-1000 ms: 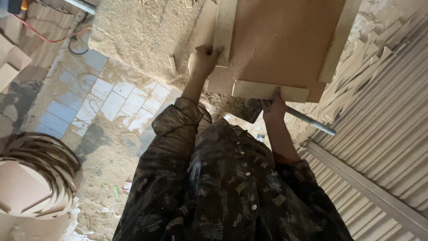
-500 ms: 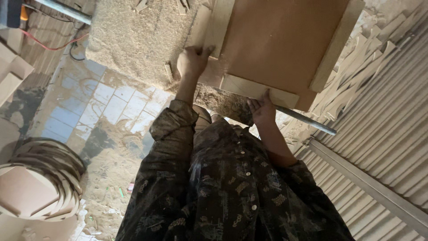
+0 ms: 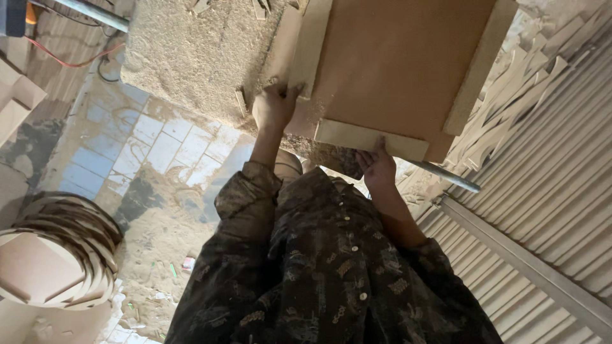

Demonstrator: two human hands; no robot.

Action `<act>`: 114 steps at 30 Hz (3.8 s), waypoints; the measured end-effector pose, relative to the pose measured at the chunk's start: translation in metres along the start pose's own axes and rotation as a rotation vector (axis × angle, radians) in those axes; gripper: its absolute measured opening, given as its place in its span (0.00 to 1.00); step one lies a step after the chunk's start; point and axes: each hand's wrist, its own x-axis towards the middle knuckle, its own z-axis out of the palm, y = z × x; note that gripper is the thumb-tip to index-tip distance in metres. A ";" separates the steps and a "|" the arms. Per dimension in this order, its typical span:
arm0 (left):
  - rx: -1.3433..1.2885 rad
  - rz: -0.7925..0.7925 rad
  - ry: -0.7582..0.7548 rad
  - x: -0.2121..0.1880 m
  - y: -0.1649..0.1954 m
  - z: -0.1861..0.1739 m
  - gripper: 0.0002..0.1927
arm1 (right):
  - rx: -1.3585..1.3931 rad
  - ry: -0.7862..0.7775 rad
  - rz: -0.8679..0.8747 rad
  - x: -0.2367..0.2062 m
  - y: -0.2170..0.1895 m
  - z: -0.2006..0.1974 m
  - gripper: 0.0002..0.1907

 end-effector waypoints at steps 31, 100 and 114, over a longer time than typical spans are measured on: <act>0.064 0.073 0.152 -0.027 0.002 -0.011 0.26 | 0.438 -0.204 0.030 0.013 0.015 -0.038 0.22; -0.391 -0.145 -0.028 -0.055 0.025 0.081 0.30 | -0.108 -0.333 -0.338 0.035 -0.042 -0.170 0.25; -0.414 -0.156 -0.008 -0.080 0.029 0.082 0.32 | -0.457 -0.203 -0.584 0.069 -0.090 -0.111 0.24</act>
